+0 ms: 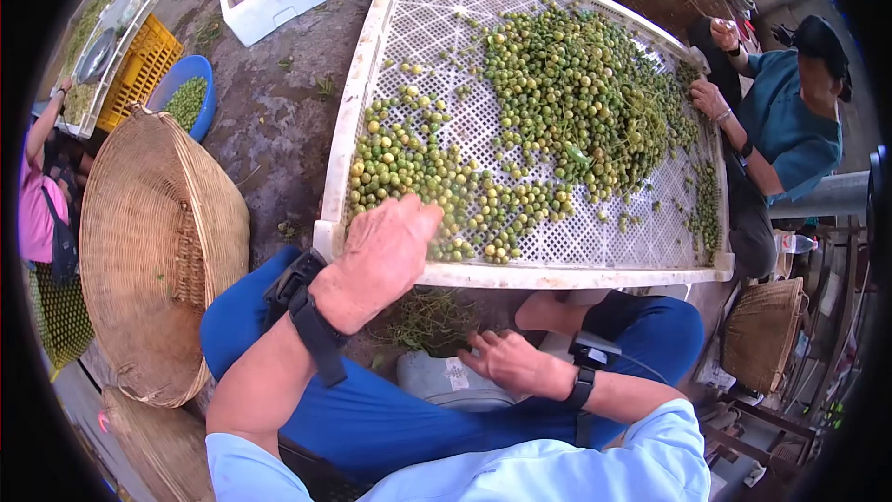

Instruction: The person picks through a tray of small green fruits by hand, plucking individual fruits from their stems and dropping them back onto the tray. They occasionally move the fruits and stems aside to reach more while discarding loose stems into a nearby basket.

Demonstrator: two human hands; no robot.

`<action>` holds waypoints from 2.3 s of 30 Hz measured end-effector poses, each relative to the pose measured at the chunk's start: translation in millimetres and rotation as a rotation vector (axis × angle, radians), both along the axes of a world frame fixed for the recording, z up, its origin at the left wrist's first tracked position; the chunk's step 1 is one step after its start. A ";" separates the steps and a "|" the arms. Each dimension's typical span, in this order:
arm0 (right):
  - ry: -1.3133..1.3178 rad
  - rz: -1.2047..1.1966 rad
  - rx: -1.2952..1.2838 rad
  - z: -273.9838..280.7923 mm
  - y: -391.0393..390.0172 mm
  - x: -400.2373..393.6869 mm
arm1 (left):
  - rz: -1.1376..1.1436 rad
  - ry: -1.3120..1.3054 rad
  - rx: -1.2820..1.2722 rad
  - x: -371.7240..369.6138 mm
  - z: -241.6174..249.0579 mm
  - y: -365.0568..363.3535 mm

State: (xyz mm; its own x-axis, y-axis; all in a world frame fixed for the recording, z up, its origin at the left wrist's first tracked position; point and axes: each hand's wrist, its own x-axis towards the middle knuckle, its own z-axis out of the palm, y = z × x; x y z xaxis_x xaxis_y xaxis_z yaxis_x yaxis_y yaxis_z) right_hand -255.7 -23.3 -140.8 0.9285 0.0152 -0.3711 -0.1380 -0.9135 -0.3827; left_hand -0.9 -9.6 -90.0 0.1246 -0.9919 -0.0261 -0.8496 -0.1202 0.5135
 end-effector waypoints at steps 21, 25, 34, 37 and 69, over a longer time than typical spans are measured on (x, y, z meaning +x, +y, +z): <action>-0.454 -0.528 -0.248 -6.5 -138.3 70.8 | -0.127 -0.159 0.011 -6.3 -7.7 -12.9; -0.489 -0.590 -0.192 -7.6 -142.1 73.9 | -0.111 -0.168 -0.020 -11.7 -4.2 -16.2; -0.387 -1.091 0.838 31.9 -151.6 56.1 | -0.084 0.070 -0.006 -20.4 3.7 -25.6; -0.410 -1.200 1.358 46.3 -138.6 51.4 | -0.084 0.113 0.005 -21.9 6.3 -27.2; -0.762 -0.639 0.314 44.1 -65.7 45.6 | 0.202 1.499 0.496 -34.3 -6.9 -11.9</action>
